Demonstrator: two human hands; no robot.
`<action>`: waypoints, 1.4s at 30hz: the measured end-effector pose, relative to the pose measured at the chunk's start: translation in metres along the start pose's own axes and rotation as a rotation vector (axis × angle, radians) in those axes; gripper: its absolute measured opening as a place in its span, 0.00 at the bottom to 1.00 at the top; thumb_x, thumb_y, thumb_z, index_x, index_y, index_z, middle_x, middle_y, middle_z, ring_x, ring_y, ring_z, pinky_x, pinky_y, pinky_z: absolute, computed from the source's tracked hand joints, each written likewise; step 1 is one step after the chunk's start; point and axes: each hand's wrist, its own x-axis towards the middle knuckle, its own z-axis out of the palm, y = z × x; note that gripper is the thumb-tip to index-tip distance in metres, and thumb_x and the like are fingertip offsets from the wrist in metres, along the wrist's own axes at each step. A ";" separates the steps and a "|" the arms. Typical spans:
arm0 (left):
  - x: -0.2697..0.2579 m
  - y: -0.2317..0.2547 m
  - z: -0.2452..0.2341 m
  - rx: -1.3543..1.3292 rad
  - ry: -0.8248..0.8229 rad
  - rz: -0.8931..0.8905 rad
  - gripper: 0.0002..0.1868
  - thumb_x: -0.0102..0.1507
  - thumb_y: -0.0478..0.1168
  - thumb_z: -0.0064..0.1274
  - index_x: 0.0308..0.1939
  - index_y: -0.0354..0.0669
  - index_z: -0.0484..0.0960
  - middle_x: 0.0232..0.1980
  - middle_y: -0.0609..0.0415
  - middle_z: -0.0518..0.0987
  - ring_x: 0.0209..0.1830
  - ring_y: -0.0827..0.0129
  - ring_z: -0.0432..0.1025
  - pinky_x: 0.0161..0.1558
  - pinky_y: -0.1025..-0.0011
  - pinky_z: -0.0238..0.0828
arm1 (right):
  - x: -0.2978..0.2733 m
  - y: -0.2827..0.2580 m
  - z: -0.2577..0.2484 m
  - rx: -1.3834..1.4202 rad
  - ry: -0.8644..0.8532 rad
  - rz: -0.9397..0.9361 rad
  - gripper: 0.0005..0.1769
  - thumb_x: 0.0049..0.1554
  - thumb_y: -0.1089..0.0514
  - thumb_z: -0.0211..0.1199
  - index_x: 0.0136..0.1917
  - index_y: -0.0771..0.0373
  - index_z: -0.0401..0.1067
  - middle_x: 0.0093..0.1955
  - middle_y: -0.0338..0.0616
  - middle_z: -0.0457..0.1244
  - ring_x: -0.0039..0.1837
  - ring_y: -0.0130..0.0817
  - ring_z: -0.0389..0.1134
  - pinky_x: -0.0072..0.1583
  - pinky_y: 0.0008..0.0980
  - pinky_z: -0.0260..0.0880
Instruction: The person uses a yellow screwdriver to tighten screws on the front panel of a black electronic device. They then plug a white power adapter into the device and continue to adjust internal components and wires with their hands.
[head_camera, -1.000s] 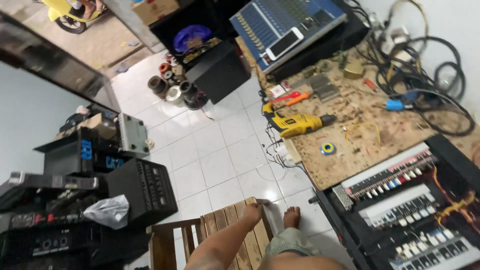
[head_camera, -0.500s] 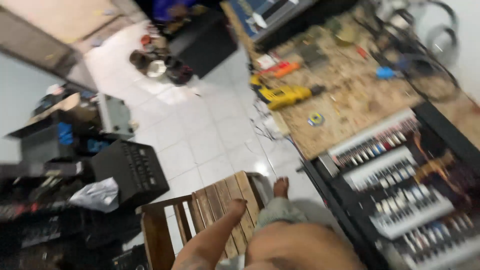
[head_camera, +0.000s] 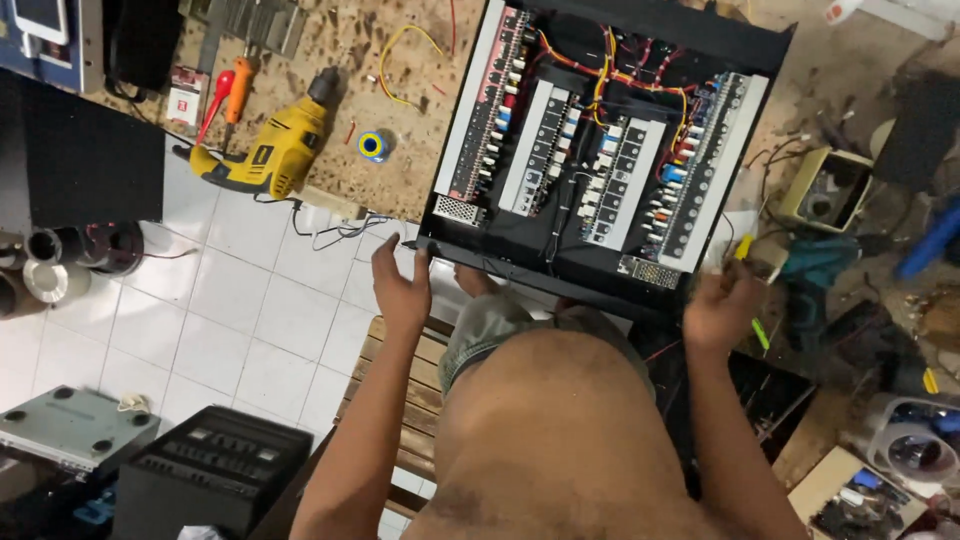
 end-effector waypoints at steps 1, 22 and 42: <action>0.011 0.001 0.011 -0.001 -0.007 0.003 0.24 0.68 0.45 0.58 0.64 0.38 0.75 0.57 0.41 0.75 0.62 0.42 0.71 0.59 0.44 0.70 | -0.005 -0.007 0.003 -0.004 0.002 0.006 0.17 0.66 0.59 0.63 0.65 0.70 0.73 0.52 0.58 0.62 0.53 0.63 0.68 0.55 0.56 0.70; 0.047 -0.038 0.079 0.477 -0.276 0.052 0.29 0.63 0.61 0.52 0.61 0.50 0.74 0.49 0.52 0.76 0.52 0.50 0.73 0.42 0.46 0.79 | -0.016 -0.059 0.012 -0.206 -0.179 0.085 0.22 0.74 0.50 0.55 0.72 0.67 0.67 0.61 0.59 0.65 0.64 0.56 0.67 0.64 0.55 0.66; 0.005 0.027 0.017 0.145 -0.600 0.698 0.36 0.55 0.53 0.67 0.64 0.46 0.77 0.56 0.48 0.79 0.59 0.55 0.72 0.60 0.48 0.65 | -0.023 -0.048 0.017 -0.194 -0.158 0.103 0.20 0.76 0.47 0.54 0.67 0.64 0.72 0.54 0.52 0.68 0.54 0.51 0.71 0.60 0.52 0.70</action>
